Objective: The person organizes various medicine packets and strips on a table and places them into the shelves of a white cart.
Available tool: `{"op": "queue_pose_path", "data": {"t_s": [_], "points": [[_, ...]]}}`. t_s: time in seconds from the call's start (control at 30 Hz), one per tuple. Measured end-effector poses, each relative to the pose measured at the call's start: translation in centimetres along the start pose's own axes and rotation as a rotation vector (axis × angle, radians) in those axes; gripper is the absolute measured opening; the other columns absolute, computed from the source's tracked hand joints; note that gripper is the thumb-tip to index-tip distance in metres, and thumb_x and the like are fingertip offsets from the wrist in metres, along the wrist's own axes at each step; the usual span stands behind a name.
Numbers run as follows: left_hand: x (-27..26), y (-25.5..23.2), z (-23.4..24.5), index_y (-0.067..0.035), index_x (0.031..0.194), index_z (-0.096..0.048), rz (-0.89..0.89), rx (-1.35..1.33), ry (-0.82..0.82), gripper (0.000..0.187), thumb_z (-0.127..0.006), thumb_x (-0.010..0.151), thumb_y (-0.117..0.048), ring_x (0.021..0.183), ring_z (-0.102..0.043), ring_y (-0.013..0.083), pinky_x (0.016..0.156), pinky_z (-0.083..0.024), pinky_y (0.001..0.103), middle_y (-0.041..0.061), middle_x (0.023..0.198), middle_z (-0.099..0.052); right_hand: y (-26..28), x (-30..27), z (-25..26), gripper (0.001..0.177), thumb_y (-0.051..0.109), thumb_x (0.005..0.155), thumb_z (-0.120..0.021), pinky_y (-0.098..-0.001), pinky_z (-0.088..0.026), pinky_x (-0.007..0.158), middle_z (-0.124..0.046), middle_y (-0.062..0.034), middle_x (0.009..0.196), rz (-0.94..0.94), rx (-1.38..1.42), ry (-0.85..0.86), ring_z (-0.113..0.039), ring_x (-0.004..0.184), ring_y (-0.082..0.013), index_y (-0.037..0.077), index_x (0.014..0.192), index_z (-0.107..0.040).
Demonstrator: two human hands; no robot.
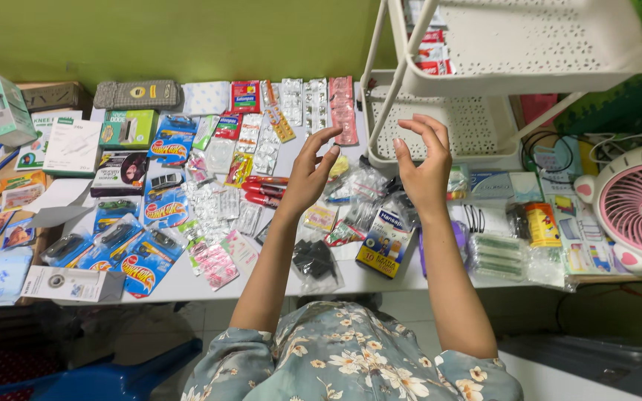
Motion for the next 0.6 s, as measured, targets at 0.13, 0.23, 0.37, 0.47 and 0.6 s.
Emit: {"op": "queue_pose_path", "data": {"t_s": [0.13,0.23,0.37,0.47,0.6], "points": [[-2.1,1.3,1.8,-0.014,0.140,-0.060,0.041,0.019,0.020,0.035,-0.057,0.107,-0.025,0.135,-0.055,0.0238,0.102,-0.053,0.038,0.009,0.143,-0.058,-0.2,-2.8,-1.4,0.026,0.004,0.092,-0.074,-0.0387,-0.045,0.111,-0.064,-0.0136,0.131,-0.040,0.011,0.012,-0.061,0.127,-0.0289,0.006,0.118,-0.072],[-3.7,2.5,2.8,-0.013,0.139,-0.061,0.060,0.011,0.048,0.035,-0.057,0.107,-0.025,0.133,-0.055,0.0237,0.102,-0.053,0.037,0.008,0.143,-0.058,-1.0,-5.1,-2.5,0.025,0.004,0.092,-0.073,-0.0372,-0.046,0.110,-0.066,-0.0127,0.127,-0.079,0.039,0.014,-0.063,0.124,-0.0269,0.006,0.117,-0.072],[-6.0,4.1,3.7,-0.013,0.137,-0.062,0.145,0.014,0.070,0.034,-0.057,0.105,-0.024,0.130,-0.057,0.0224,0.099,-0.052,0.036,0.008,0.141,-0.059,-2.2,-8.0,-4.2,0.024,0.005,0.091,-0.074,-0.0365,-0.047,0.108,-0.067,-0.0126,0.123,-0.147,0.050,0.032,-0.064,0.120,-0.0259,0.005,0.115,-0.073],[-7.2,4.9,4.0,-0.013,0.135,-0.063,0.187,-0.010,0.085,0.033,-0.057,0.105,-0.024,0.128,-0.058,0.0213,0.097,-0.053,0.034,0.007,0.139,-0.059,-2.9,-9.6,-5.0,0.023,0.006,0.090,-0.074,-0.0365,-0.047,0.105,-0.067,-0.0128,0.122,-0.208,0.052,0.068,-0.064,0.118,-0.0261,0.005,0.113,-0.073],[-8.4,6.0,4.5,-0.012,0.134,-0.064,0.210,0.027,0.071,0.032,-0.057,0.104,-0.022,0.124,-0.059,0.0213,0.095,-0.051,0.033,0.008,0.134,-0.062,-3.8,-11.3,-6.0,0.022,0.008,0.091,-0.074,-0.0368,-0.047,0.105,-0.068,-0.0128,0.121,-0.248,0.032,0.139,-0.064,0.118,-0.0266,0.005,0.113,-0.073]]}}
Point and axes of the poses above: each hand's wrist, its own x-axis towards the middle knuckle, its own z-axis out of the back of the hand, y = z × x, the point moved 6 cm from there along x, towards the middle knuckle
